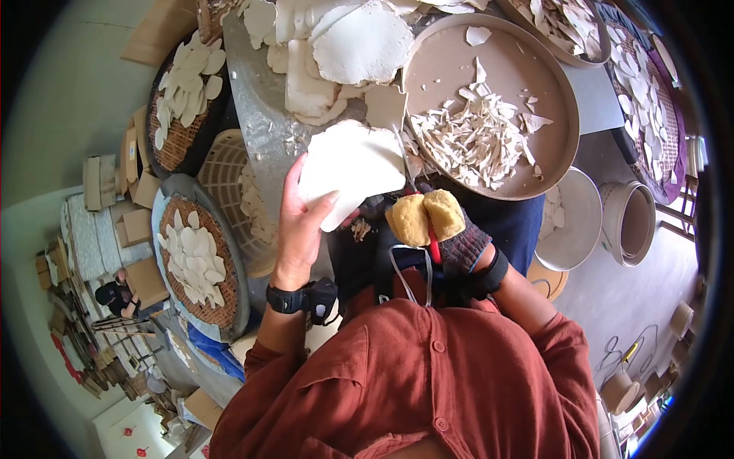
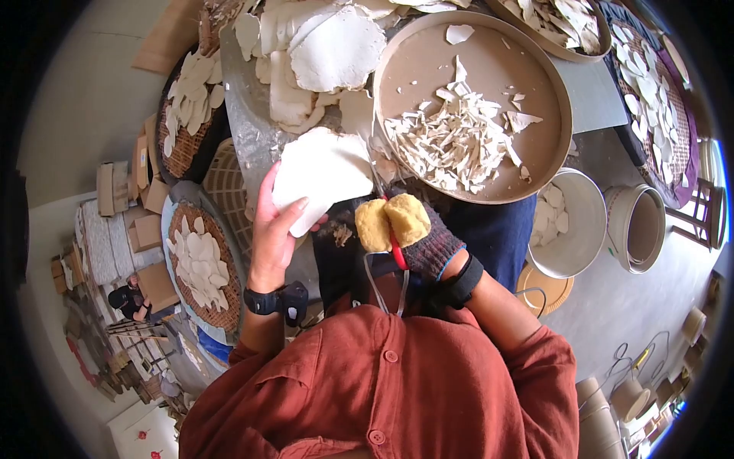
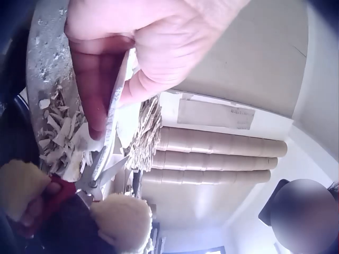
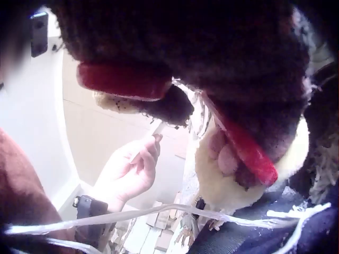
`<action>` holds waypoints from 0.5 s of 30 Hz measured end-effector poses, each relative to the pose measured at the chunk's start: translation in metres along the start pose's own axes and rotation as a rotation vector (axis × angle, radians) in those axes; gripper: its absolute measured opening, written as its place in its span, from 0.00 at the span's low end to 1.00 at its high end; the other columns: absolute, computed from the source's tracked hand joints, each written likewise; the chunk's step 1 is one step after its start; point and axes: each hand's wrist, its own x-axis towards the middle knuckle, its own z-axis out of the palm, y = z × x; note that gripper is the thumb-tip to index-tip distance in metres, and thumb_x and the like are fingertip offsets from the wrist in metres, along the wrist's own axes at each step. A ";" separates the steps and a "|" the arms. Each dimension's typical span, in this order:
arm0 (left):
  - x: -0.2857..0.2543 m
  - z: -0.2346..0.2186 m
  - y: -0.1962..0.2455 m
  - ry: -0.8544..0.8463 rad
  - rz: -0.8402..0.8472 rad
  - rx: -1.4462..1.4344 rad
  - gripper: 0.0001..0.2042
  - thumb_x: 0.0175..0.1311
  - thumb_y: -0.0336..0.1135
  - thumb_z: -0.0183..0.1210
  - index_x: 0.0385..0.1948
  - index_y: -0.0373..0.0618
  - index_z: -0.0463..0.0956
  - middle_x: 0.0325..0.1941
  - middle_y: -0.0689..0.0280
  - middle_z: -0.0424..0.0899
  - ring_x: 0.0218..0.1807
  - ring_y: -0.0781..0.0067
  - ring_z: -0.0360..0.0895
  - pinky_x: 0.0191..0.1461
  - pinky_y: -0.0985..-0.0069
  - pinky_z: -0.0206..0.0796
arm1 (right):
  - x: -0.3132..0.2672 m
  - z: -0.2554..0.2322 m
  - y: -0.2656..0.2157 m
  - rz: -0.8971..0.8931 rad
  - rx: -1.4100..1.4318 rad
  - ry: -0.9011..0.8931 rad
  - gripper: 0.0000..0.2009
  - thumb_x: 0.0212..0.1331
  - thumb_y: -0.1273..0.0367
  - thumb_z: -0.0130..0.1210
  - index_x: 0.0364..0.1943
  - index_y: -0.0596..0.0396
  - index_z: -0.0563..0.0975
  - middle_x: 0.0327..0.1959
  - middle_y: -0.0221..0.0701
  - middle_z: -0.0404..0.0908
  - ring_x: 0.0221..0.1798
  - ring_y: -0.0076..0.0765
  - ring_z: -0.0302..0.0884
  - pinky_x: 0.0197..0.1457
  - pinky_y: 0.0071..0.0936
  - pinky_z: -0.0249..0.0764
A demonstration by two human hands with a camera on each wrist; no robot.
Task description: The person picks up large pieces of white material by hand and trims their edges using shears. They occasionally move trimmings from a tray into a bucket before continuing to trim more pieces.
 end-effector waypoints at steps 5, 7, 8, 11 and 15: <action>0.002 0.000 -0.025 0.187 0.082 -0.048 0.32 0.59 0.24 0.53 0.65 0.44 0.47 0.51 0.54 0.72 0.41 0.63 0.78 0.36 0.73 0.76 | 0.001 -0.002 0.010 0.021 0.138 -0.042 0.11 0.64 0.69 0.47 0.45 0.62 0.74 0.43 0.36 0.79 0.46 0.32 0.78 0.53 0.29 0.74; 0.004 0.006 -0.041 0.356 0.159 -0.096 0.31 0.60 0.23 0.53 0.65 0.45 0.47 0.51 0.54 0.72 0.41 0.64 0.78 0.36 0.73 0.76 | 0.000 0.004 0.000 0.036 -0.075 -0.022 0.11 0.64 0.69 0.47 0.43 0.62 0.75 0.41 0.35 0.80 0.45 0.30 0.78 0.50 0.27 0.74; 0.004 0.009 -0.047 0.440 0.196 -0.119 0.31 0.61 0.23 0.52 0.65 0.46 0.48 0.50 0.54 0.72 0.41 0.65 0.78 0.36 0.74 0.76 | 0.000 0.006 -0.006 0.041 -0.164 -0.015 0.11 0.64 0.70 0.46 0.43 0.62 0.75 0.41 0.34 0.80 0.44 0.29 0.79 0.49 0.27 0.74; 0.002 0.015 -0.042 0.389 0.117 -0.135 0.31 0.61 0.23 0.53 0.64 0.46 0.47 0.47 0.55 0.74 0.34 0.66 0.80 0.34 0.75 0.77 | 0.000 0.006 -0.015 0.013 -0.159 -0.019 0.10 0.63 0.70 0.46 0.41 0.61 0.76 0.39 0.33 0.81 0.43 0.28 0.79 0.47 0.26 0.74; 0.010 0.005 -0.031 0.321 0.125 -0.119 0.32 0.60 0.23 0.54 0.64 0.46 0.47 0.45 0.54 0.75 0.30 0.65 0.80 0.33 0.76 0.76 | 0.003 0.009 -0.009 -0.077 -0.089 -0.021 0.14 0.47 0.68 0.58 0.39 0.56 0.76 0.37 0.35 0.80 0.41 0.40 0.77 0.46 0.31 0.73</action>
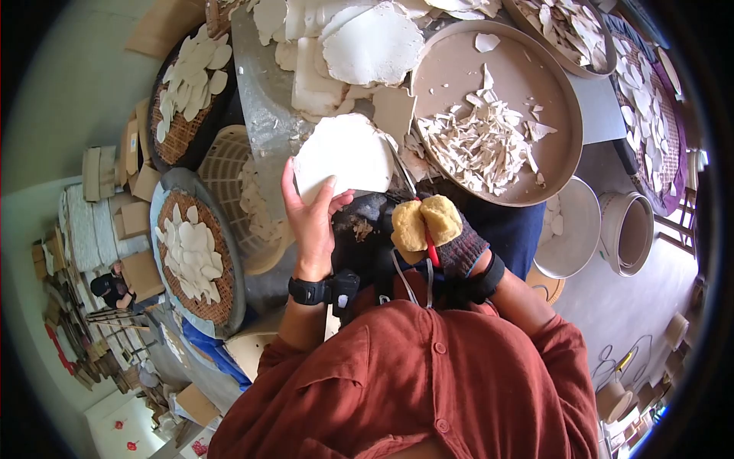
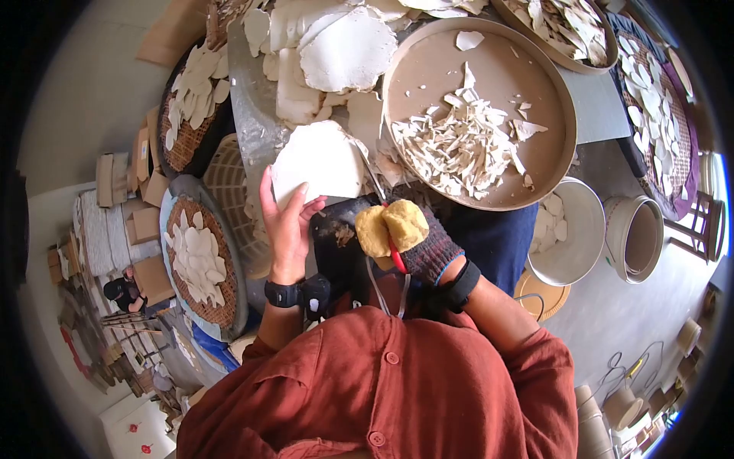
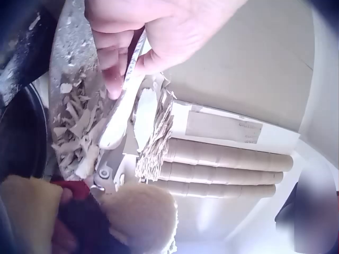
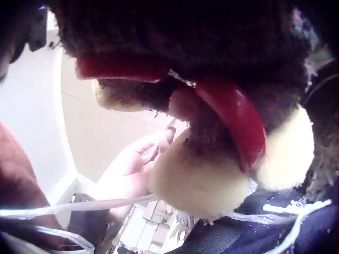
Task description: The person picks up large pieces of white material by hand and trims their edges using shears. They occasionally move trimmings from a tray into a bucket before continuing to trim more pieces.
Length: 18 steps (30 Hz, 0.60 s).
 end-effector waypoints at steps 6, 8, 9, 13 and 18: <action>0.008 -0.004 0.010 -0.142 -0.031 0.043 0.34 0.58 0.22 0.56 0.65 0.45 0.48 0.46 0.54 0.75 0.31 0.66 0.80 0.32 0.76 0.76 | 0.002 -0.006 0.020 -0.022 -0.172 0.031 0.19 0.39 0.67 0.64 0.40 0.55 0.76 0.37 0.36 0.80 0.40 0.46 0.77 0.44 0.34 0.72; 0.007 -0.003 0.009 -0.151 -0.063 0.051 0.34 0.57 0.22 0.56 0.65 0.46 0.48 0.46 0.55 0.75 0.32 0.67 0.79 0.32 0.76 0.76 | 0.001 -0.007 0.032 0.055 -0.036 0.048 0.18 0.41 0.67 0.63 0.41 0.55 0.76 0.38 0.36 0.80 0.42 0.45 0.77 0.47 0.34 0.72; 0.007 -0.004 0.009 -0.153 -0.077 0.057 0.34 0.57 0.22 0.56 0.65 0.46 0.48 0.46 0.55 0.75 0.33 0.68 0.79 0.32 0.77 0.76 | 0.001 -0.007 0.034 0.092 0.031 0.061 0.18 0.42 0.67 0.62 0.41 0.55 0.76 0.39 0.36 0.80 0.43 0.44 0.77 0.48 0.34 0.72; 0.000 0.003 -0.004 0.003 0.049 0.010 0.34 0.58 0.22 0.55 0.65 0.46 0.48 0.49 0.56 0.73 0.37 0.70 0.78 0.34 0.77 0.77 | 0.005 -0.011 0.029 -0.089 -0.255 -0.004 0.18 0.44 0.65 0.61 0.42 0.54 0.76 0.40 0.35 0.80 0.46 0.42 0.77 0.52 0.33 0.72; 0.000 0.005 -0.013 0.047 0.077 0.061 0.30 0.59 0.22 0.55 0.63 0.46 0.52 0.50 0.58 0.72 0.38 0.70 0.78 0.35 0.77 0.77 | 0.005 -0.010 0.010 -0.120 -0.405 -0.066 0.19 0.43 0.65 0.62 0.43 0.52 0.75 0.40 0.35 0.80 0.44 0.43 0.77 0.49 0.33 0.73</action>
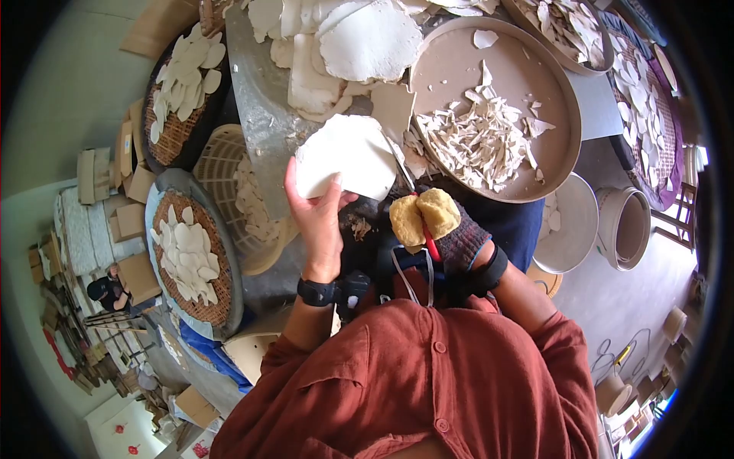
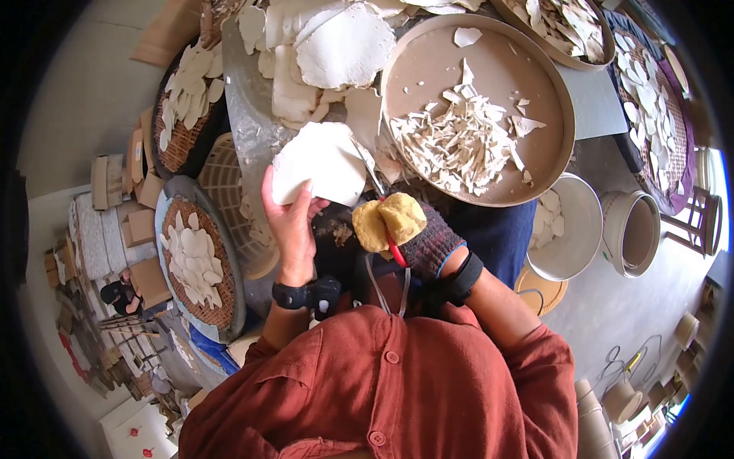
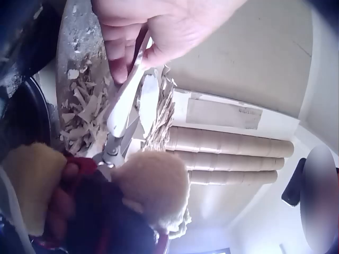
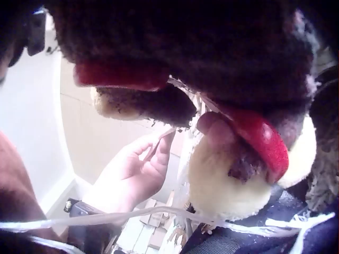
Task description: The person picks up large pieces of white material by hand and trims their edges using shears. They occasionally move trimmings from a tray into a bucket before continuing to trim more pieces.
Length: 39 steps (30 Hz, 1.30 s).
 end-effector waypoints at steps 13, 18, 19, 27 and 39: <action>0.002 -0.008 0.008 -0.172 -0.068 0.022 0.30 0.58 0.23 0.56 0.62 0.47 0.54 0.51 0.60 0.72 0.40 0.71 0.78 0.32 0.79 0.77 | 0.009 -0.003 -0.001 0.264 0.518 0.107 0.17 0.39 0.65 0.64 0.36 0.53 0.77 0.36 0.36 0.81 0.39 0.43 0.78 0.44 0.33 0.74; 0.003 -0.013 0.004 -0.172 -0.103 0.011 0.31 0.57 0.22 0.56 0.63 0.47 0.53 0.52 0.59 0.71 0.42 0.70 0.78 0.34 0.78 0.78 | 0.009 -0.002 -0.009 -0.090 -0.199 0.094 0.19 0.36 0.65 0.64 0.37 0.52 0.78 0.35 0.34 0.81 0.40 0.43 0.78 0.43 0.32 0.73; 0.003 -0.013 0.004 -0.174 -0.101 0.021 0.31 0.57 0.22 0.55 0.63 0.46 0.53 0.53 0.59 0.71 0.43 0.70 0.77 0.34 0.78 0.78 | 0.008 -0.002 -0.010 -0.093 -0.260 0.097 0.18 0.36 0.66 0.64 0.37 0.52 0.78 0.35 0.34 0.81 0.40 0.43 0.77 0.43 0.32 0.73; 0.007 -0.016 0.022 -0.310 -0.094 0.029 0.32 0.57 0.21 0.54 0.64 0.46 0.51 0.54 0.59 0.70 0.45 0.71 0.76 0.36 0.78 0.78 | 0.003 0.000 0.005 0.262 0.695 0.130 0.16 0.47 0.66 0.62 0.41 0.57 0.76 0.37 0.35 0.80 0.41 0.42 0.78 0.45 0.31 0.74; 0.003 0.010 -0.004 0.006 0.031 -0.114 0.28 0.62 0.25 0.52 0.63 0.44 0.51 0.52 0.54 0.74 0.52 0.69 0.72 0.55 0.72 0.65 | -0.016 -0.004 -0.004 0.323 0.574 0.101 0.13 0.51 0.64 0.59 0.40 0.52 0.75 0.38 0.33 0.80 0.42 0.40 0.78 0.47 0.30 0.74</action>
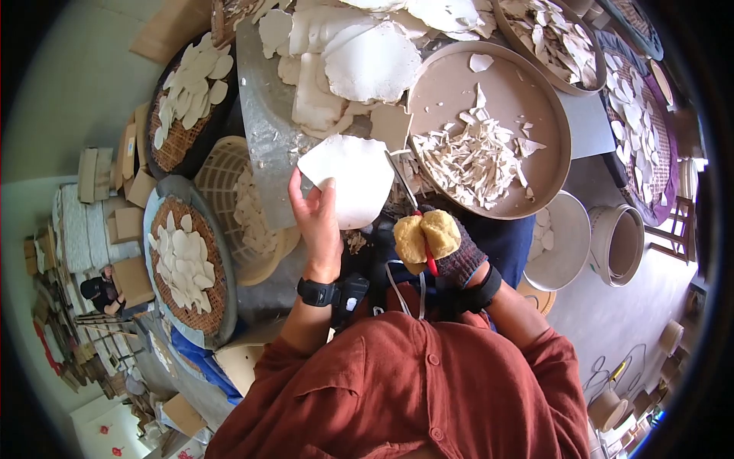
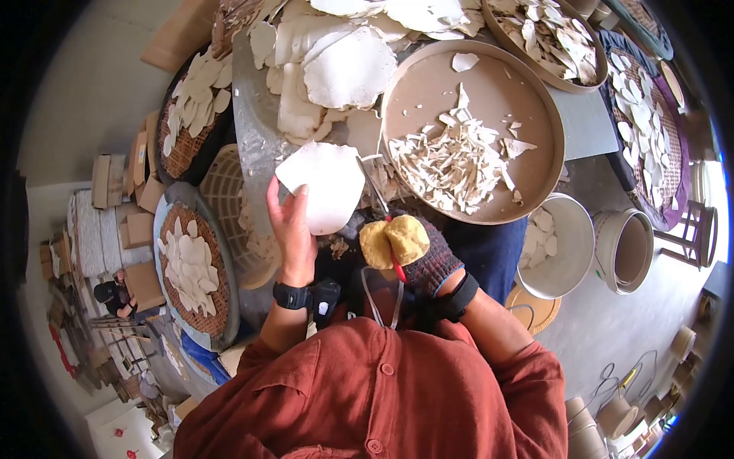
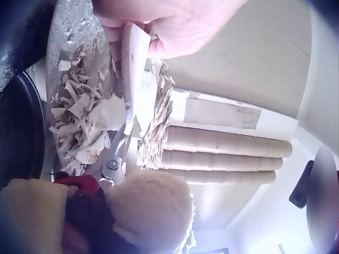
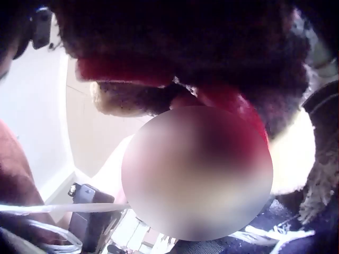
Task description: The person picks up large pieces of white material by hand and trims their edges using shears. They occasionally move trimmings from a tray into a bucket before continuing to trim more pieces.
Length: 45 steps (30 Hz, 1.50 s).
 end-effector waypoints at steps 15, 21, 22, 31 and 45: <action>0.010 0.012 0.013 -0.211 -0.011 0.029 0.27 0.61 0.25 0.53 0.63 0.42 0.55 0.52 0.54 0.75 0.51 0.70 0.73 0.55 0.72 0.66 | -0.005 -0.002 -0.028 -0.033 0.580 -0.127 0.13 0.63 0.66 0.49 0.44 0.62 0.73 0.45 0.37 0.78 0.49 0.32 0.76 0.55 0.29 0.72; 0.024 0.004 0.022 -0.289 -0.071 0.091 0.28 0.61 0.24 0.52 0.64 0.40 0.54 0.51 0.54 0.76 0.50 0.71 0.75 0.53 0.74 0.68 | -0.009 -0.010 -0.017 -0.007 0.294 -0.081 0.13 0.61 0.65 0.54 0.44 0.62 0.74 0.45 0.36 0.79 0.48 0.31 0.77 0.53 0.27 0.73; 0.024 0.004 0.022 -0.289 -0.063 0.084 0.28 0.61 0.24 0.52 0.64 0.40 0.54 0.50 0.54 0.76 0.50 0.71 0.75 0.53 0.75 0.68 | -0.009 -0.010 -0.013 -0.014 0.311 -0.076 0.13 0.61 0.66 0.54 0.44 0.61 0.74 0.45 0.36 0.79 0.48 0.31 0.77 0.53 0.27 0.73; 0.031 0.015 0.030 -0.453 -0.074 0.121 0.27 0.61 0.24 0.51 0.64 0.37 0.54 0.46 0.56 0.79 0.46 0.75 0.77 0.50 0.79 0.70 | -0.015 -0.012 -0.025 -0.034 0.431 -0.110 0.13 0.62 0.68 0.53 0.46 0.60 0.73 0.46 0.36 0.78 0.49 0.32 0.77 0.54 0.27 0.73; 0.036 0.021 0.031 -0.641 -0.133 0.198 0.28 0.61 0.24 0.51 0.64 0.39 0.54 0.43 0.60 0.80 0.44 0.78 0.77 0.49 0.80 0.69 | -0.022 -0.014 -0.026 -0.017 0.516 -0.063 0.10 0.61 0.69 0.52 0.44 0.58 0.74 0.42 0.34 0.79 0.47 0.31 0.77 0.54 0.27 0.72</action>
